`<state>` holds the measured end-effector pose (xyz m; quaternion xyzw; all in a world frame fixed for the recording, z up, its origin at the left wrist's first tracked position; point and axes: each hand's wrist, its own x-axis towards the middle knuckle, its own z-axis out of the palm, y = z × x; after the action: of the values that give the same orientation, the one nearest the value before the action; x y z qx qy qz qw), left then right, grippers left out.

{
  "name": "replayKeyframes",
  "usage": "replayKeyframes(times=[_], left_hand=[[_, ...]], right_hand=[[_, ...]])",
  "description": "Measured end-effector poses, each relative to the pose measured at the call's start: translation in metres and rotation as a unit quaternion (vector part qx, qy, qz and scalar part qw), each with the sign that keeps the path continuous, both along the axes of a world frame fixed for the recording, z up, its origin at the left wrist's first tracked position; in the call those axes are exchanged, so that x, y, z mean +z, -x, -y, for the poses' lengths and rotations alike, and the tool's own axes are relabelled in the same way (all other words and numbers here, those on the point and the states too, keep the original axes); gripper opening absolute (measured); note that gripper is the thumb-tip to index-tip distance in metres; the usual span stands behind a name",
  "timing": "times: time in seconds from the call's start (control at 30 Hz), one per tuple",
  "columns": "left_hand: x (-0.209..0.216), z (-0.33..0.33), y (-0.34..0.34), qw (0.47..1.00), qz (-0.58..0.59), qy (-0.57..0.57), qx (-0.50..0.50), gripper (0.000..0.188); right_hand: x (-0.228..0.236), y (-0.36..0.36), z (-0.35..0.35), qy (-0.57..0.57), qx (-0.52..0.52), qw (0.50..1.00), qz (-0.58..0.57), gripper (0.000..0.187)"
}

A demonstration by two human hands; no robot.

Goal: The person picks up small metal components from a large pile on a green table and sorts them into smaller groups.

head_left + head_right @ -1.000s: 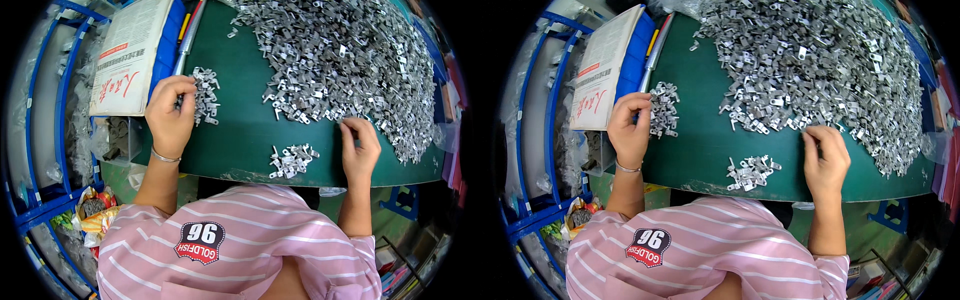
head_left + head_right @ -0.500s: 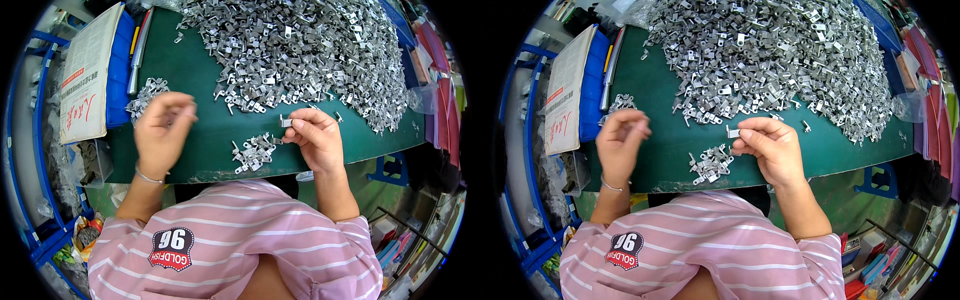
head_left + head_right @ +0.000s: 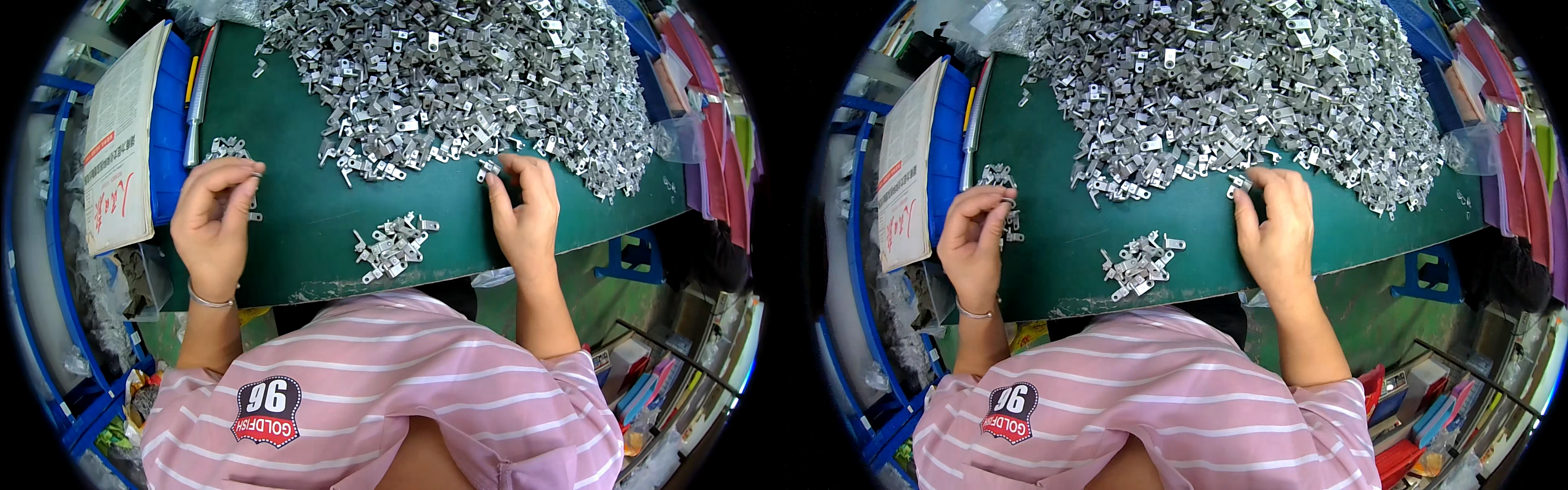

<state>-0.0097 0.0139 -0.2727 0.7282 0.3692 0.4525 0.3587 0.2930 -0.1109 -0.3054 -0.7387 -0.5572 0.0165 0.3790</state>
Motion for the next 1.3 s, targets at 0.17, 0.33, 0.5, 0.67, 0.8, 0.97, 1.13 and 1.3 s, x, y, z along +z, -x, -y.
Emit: replayKeyframes(times=[0.17,0.33,0.5,0.67,0.8,0.97,1.13,1.3], left_hand=[[-0.003,-0.001,0.018,0.998,-0.043,-0.024,0.031,0.018],[0.000,0.001,0.013,0.999,-0.037,-0.012,0.023,0.019],[-0.004,0.028,-0.032,0.994,-0.057,-0.027,-0.092,0.021],[-0.020,0.039,-0.058,0.963,-0.067,-0.063,-0.255,0.019],[-0.022,0.037,-0.058,0.957,-0.082,-0.060,-0.272,0.017],[-0.021,0.037,-0.060,0.968,-0.092,-0.002,-0.234,0.018],[-0.025,0.038,-0.060,0.962,-0.094,-0.004,-0.256,0.023],[-0.028,0.038,-0.048,0.983,-0.048,-0.019,-0.175,0.031]], right_hand=[[-0.005,0.000,-0.002,0.059,-0.006,0.997,0.043,0.025],[-0.004,0.000,-0.002,0.060,-0.016,0.998,-0.007,0.021],[-0.010,0.003,-0.003,0.019,-0.029,0.996,-0.083,0.018],[0.003,0.007,0.005,-0.010,0.060,0.843,-0.534,0.018],[0.003,0.005,0.008,0.006,0.098,0.760,-0.642,0.018],[-0.002,0.033,0.012,-0.065,0.207,0.822,-0.527,0.016],[0.005,0.063,0.006,-0.109,0.317,0.923,-0.192,0.021],[0.008,0.036,-0.001,-0.111,0.171,0.978,-0.053,0.017]])
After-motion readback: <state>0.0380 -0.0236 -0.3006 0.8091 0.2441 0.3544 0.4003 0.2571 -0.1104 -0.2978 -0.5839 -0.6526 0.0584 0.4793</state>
